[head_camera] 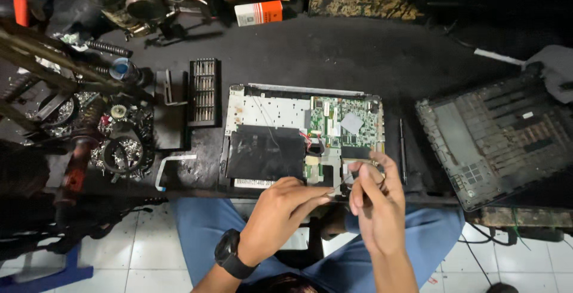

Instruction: The person uses a screwdriver to remove screws from the motherboard area of a disassembled laptop. They then pick up a black battery, place it into the chassis, and connect its cable to the motherboard.

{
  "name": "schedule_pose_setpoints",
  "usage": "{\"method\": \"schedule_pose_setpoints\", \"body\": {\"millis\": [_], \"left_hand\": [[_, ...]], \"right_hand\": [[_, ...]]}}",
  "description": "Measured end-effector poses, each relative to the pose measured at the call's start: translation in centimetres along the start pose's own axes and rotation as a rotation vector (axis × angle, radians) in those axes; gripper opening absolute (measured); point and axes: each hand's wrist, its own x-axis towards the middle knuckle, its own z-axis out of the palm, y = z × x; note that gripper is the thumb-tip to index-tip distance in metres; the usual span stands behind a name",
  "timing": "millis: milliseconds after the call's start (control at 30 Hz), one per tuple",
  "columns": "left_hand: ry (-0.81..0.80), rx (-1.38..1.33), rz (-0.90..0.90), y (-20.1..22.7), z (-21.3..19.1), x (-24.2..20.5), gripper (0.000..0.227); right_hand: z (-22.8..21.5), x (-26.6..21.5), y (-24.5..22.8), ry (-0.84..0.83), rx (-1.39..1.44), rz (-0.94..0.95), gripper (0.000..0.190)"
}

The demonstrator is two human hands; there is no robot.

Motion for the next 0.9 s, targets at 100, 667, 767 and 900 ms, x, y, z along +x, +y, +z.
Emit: {"method": "schedule_pose_setpoints", "body": {"millis": [100,667,767,900], "left_hand": [[0.001,0.031,-0.022,0.1,-0.1,0.1,0.021],[0.067,-0.377,-0.136,6.0,-2.9,3.8,0.02],[0.047,-0.404,-0.135,6.2,-3.3,4.2,0.019],[0.029,-0.405,-0.175,6.1,-3.2,4.1,0.021]], "right_hand": [[-0.8,0.2,0.4,-0.074,-0.013,-0.032,0.007],[-0.2,-3.3,-2.1,-0.185,-0.505,-0.182,0.016],[-0.2,-3.4,-2.3,-0.189,-0.501,-0.196,0.013],[-0.2,-3.6,-2.6,-0.223,-0.489,-0.186,0.015]]}}
